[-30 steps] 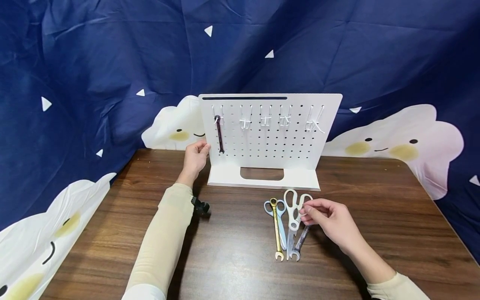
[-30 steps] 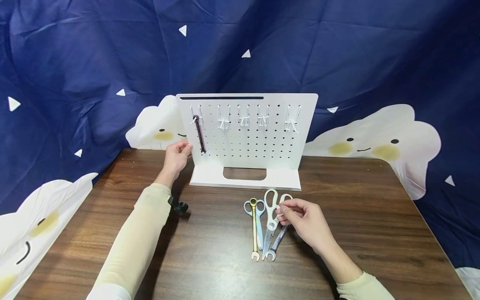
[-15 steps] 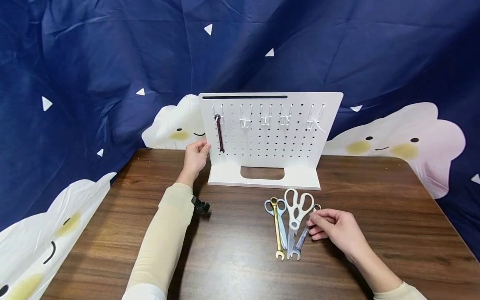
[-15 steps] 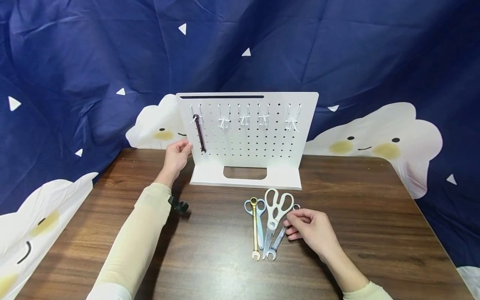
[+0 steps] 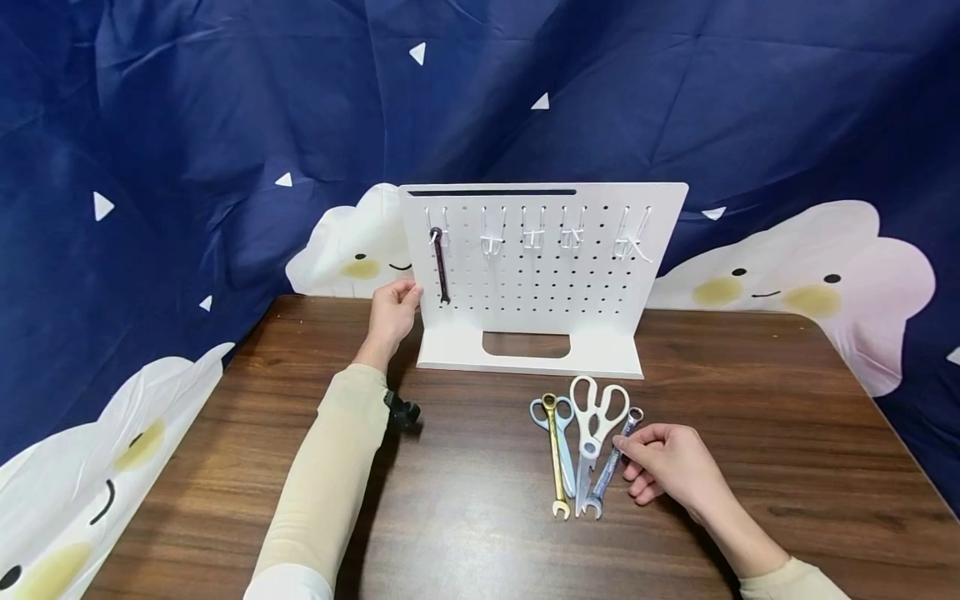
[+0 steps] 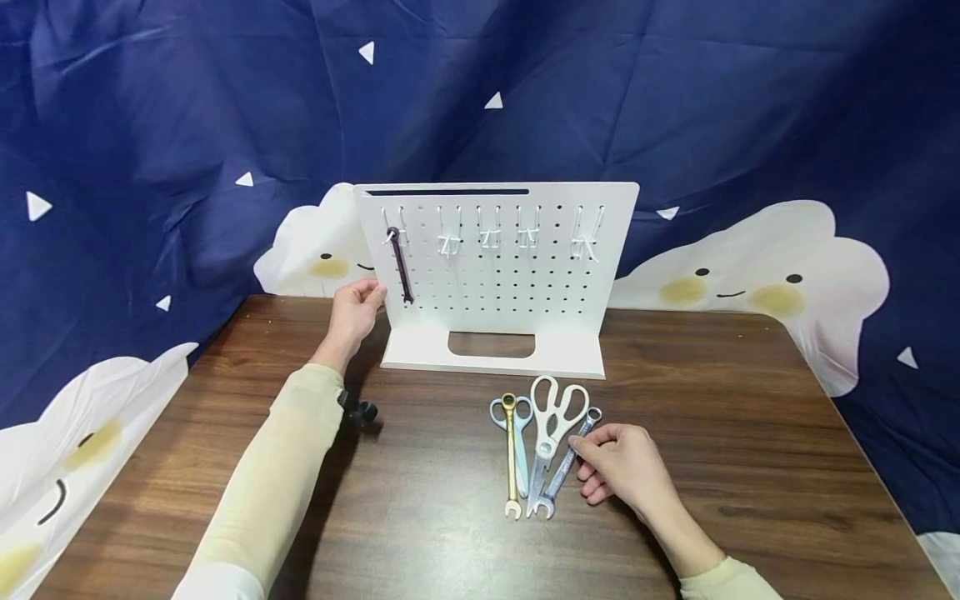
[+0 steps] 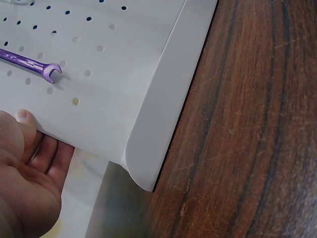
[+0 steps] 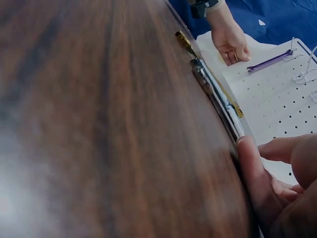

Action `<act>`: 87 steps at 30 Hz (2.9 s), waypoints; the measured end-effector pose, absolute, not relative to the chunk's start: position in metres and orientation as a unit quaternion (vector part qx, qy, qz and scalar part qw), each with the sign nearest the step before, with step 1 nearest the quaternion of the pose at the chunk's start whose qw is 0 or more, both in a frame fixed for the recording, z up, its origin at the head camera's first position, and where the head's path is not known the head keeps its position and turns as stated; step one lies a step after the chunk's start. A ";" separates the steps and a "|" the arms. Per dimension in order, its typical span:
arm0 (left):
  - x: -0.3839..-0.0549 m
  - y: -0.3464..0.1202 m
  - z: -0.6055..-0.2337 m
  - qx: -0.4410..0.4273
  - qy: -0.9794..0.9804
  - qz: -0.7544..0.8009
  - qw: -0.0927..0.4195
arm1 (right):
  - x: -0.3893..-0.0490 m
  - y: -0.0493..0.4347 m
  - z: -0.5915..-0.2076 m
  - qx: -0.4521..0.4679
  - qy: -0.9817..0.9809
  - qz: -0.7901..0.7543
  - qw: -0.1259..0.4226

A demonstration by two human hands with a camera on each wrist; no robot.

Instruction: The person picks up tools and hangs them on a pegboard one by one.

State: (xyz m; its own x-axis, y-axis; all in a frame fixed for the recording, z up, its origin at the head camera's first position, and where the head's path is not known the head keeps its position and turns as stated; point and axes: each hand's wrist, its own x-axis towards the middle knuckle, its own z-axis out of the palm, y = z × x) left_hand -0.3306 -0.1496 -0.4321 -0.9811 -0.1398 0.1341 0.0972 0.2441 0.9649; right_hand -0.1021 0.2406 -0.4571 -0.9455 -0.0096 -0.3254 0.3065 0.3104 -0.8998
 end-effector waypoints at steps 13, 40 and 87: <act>-0.330 -0.149 -0.432 0.015 -0.779 -0.619 0.101 | -0.108 0.236 -0.455 0.081 0.882 -0.449 0.120; -0.331 -0.150 -0.432 0.015 -0.785 -0.612 0.095 | -0.114 0.260 -0.457 0.110 0.849 -0.500 0.133; -0.331 -0.150 -0.432 0.026 -0.783 -0.616 0.085 | -0.128 0.230 -0.413 0.004 0.792 -0.609 -0.032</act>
State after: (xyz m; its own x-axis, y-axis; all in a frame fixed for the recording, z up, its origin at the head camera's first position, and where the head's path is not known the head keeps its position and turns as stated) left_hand -0.3307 -0.1501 -0.4320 -0.9841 -0.1460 0.1016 0.0645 0.2393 0.9688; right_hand -0.1284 0.2300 -0.4130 -0.9979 0.0455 0.0467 -0.0335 0.2578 -0.9656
